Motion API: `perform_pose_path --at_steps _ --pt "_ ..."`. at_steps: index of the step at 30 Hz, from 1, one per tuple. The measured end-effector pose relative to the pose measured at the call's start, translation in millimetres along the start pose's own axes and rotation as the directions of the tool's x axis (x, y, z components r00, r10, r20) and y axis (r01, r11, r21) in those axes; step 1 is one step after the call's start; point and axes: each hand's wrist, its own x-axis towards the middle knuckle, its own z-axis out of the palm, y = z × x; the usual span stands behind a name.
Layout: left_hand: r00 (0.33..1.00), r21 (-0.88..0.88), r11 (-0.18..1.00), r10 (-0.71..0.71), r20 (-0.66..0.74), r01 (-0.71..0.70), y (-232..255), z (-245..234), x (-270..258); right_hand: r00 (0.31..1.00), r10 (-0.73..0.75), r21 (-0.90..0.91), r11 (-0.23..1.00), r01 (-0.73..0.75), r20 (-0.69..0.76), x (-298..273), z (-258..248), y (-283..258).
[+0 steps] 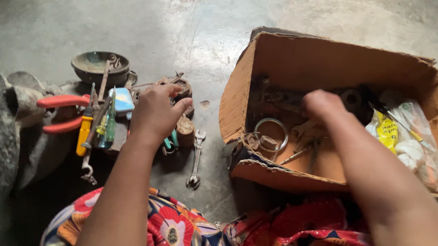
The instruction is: The person sits on the floor and sorts tools from a cardboard box, placing pliers, wrenches, screwdrivers, and other hardware onto the floor in a growing pile.
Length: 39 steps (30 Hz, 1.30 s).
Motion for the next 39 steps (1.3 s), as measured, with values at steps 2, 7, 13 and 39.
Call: perform_pose_path --at_steps 2,7,13,39 --pt "1.0 -0.015 1.0 -0.001 -0.004 0.001 -1 0 1 0.984 -0.044 0.076 0.995 0.058 -0.173 -6 -17 11" --pt "1.0 -0.038 0.999 -0.004 -0.003 0.004 4 -3 -3 0.83 0.049 0.501 0.816 0.287 -0.555 -52 -79 21" --pt "0.999 -0.177 0.983 0.048 -0.01 -0.049 27 -1 -14 0.849 0.116 0.856 0.117 0.504 -0.516 -138 -124 -42" --pt "0.797 0.039 0.807 -0.573 -0.192 0.59 -132 -89 -68 0.823 -0.051 0.755 0.369 0.542 -0.566 -201 -75 -156"
